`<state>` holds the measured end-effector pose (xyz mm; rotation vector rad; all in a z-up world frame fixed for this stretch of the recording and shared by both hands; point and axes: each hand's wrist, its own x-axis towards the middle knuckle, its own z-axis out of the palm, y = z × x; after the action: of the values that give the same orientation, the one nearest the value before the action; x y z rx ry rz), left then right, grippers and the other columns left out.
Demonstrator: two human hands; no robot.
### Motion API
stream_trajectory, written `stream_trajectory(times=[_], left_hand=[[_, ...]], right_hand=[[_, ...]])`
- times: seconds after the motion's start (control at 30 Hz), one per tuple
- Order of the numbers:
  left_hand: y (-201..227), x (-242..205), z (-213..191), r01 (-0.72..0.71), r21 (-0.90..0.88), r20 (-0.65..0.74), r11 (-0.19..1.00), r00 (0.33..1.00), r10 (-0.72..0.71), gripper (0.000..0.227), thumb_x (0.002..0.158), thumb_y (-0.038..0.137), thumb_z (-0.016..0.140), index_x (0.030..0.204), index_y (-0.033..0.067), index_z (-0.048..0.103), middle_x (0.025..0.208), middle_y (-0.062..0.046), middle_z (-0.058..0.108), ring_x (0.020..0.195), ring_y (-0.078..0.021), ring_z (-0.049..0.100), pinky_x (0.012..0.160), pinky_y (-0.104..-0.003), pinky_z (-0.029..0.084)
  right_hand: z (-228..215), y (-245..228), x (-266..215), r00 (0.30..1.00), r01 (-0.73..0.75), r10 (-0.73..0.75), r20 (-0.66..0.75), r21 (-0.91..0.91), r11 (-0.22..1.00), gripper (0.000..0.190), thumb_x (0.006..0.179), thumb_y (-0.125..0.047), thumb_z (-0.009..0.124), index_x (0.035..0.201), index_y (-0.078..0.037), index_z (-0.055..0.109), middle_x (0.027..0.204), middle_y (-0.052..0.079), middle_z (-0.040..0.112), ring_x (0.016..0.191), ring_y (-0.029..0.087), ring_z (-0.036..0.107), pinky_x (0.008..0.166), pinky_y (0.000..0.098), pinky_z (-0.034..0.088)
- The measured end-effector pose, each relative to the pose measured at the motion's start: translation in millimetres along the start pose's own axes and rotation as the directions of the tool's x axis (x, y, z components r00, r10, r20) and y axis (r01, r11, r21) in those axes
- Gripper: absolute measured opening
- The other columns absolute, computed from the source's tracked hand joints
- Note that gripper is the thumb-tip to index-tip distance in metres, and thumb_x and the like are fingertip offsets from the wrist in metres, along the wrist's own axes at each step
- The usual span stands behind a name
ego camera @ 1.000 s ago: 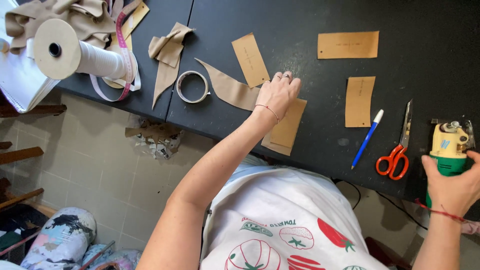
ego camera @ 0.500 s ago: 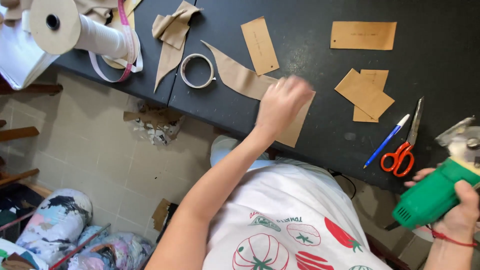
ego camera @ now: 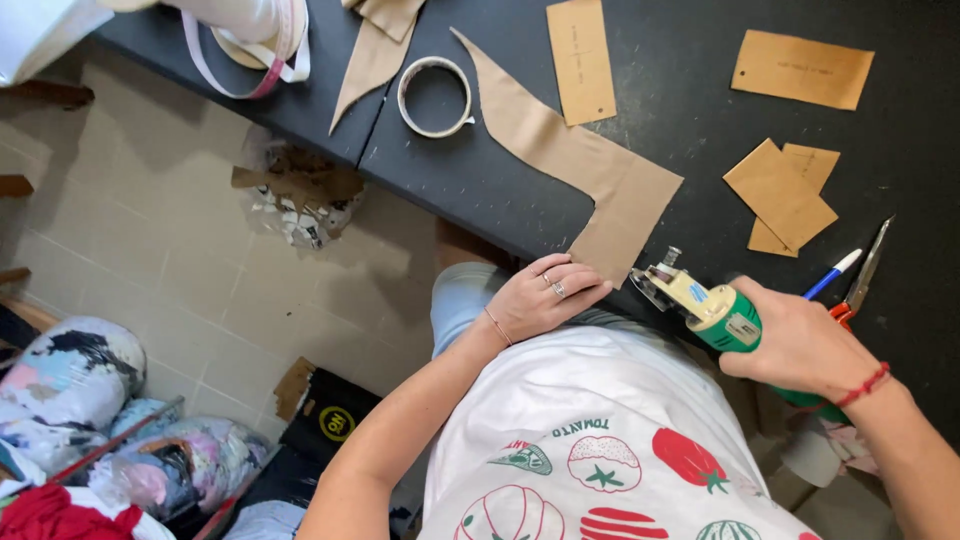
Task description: The person uses a blue pen to trace patterns onto beige fabric and then cuts the fabric using a green electric rotary cutter and red-handled scissors. They repeatedly place cardboard templates on the fabric, trace the outlines, and cut out the shapes.
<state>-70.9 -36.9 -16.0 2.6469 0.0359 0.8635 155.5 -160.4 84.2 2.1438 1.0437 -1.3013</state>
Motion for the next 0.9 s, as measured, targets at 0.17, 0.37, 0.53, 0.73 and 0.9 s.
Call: stream_trajectory(times=[0.17, 0.37, 0.53, 0.73, 0.9], left_hand=[[0, -6, 1, 0.025, -0.007, -0.039, 1.0, 0.999, -0.025, 0.024, 0.087, 0.0, 0.051, 0.11, 0.0045, 0.053, 0.099, -0.008, 0.051, 0.085, -0.017, 0.057, 0.086, -0.035, 0.048], [1, -9, 2, 0.041, -0.003, -0.037, 0.999, 0.998, -0.041, 0.023, 0.088, 0.004, 0.05, 0.11, 0.0075, 0.054, 0.099, -0.005, 0.051, 0.087, -0.0152, 0.056, 0.088, -0.034, 0.046], [-1, -7, -2, 0.031, 0.012, -0.057, 0.999, 0.998, -0.031, 0.021, 0.088, 0.005, 0.051, 0.108, 0.0086, 0.056, 0.1, -0.004, 0.053, 0.089, -0.0148, 0.056, 0.089, -0.032, 0.045], [-3, -14, 3, 0.012, 0.015, -0.008, 1.0, 1.0, -0.012, 0.024, 0.09, 0.007, 0.045, 0.112, 0.0105, 0.054, 0.108, -0.004, 0.054, 0.097, -0.015, 0.055, 0.093, -0.033, 0.042], [-5, -12, -3, -0.01, -0.067, -0.018, 0.998, 1.0, 0.009, 0.021, 0.089, 0.004, 0.045, 0.106, 0.0068, 0.056, 0.102, -0.006, 0.054, 0.093, -0.0177, 0.056, 0.092, -0.035, 0.043]], right_hand=[[-11, -14, 9, 0.998, 0.062, -0.062, 0.008, -0.08, 0.995, 0.052, 0.048, -0.029, 0.066, 0.096, -0.024, 0.048, 0.065, 0.007, 0.062, 0.061, 0.025, 0.055, 0.056, 0.0316, 0.04], [-14, -22, 15, 0.998, 0.066, -0.066, 0.005, -0.116, 0.991, 0.052, 0.049, -0.031, 0.067, 0.097, -0.024, 0.048, 0.068, 0.009, 0.062, 0.063, 0.027, 0.056, 0.058, 0.0325, 0.042], [-20, -35, 16, 0.994, 0.111, -0.112, -0.003, -0.134, 0.985, 0.055, 0.05, -0.032, 0.067, 0.1, -0.024, 0.047, 0.073, 0.008, 0.064, 0.066, 0.027, 0.059, 0.06, 0.0336, 0.044], [-26, -53, 18, 0.992, 0.119, -0.125, -0.02, -0.185, 0.975, 0.056, 0.05, -0.034, 0.065, 0.101, -0.024, 0.046, 0.075, 0.011, 0.065, 0.071, 0.032, 0.06, 0.062, 0.0361, 0.045], [-28, -64, 23, 0.988, 0.148, -0.155, -0.021, -0.188, 0.971, 0.055, 0.052, -0.034, 0.065, 0.101, -0.021, 0.045, 0.078, 0.012, 0.064, 0.071, 0.034, 0.06, 0.061, 0.0379, 0.045]])
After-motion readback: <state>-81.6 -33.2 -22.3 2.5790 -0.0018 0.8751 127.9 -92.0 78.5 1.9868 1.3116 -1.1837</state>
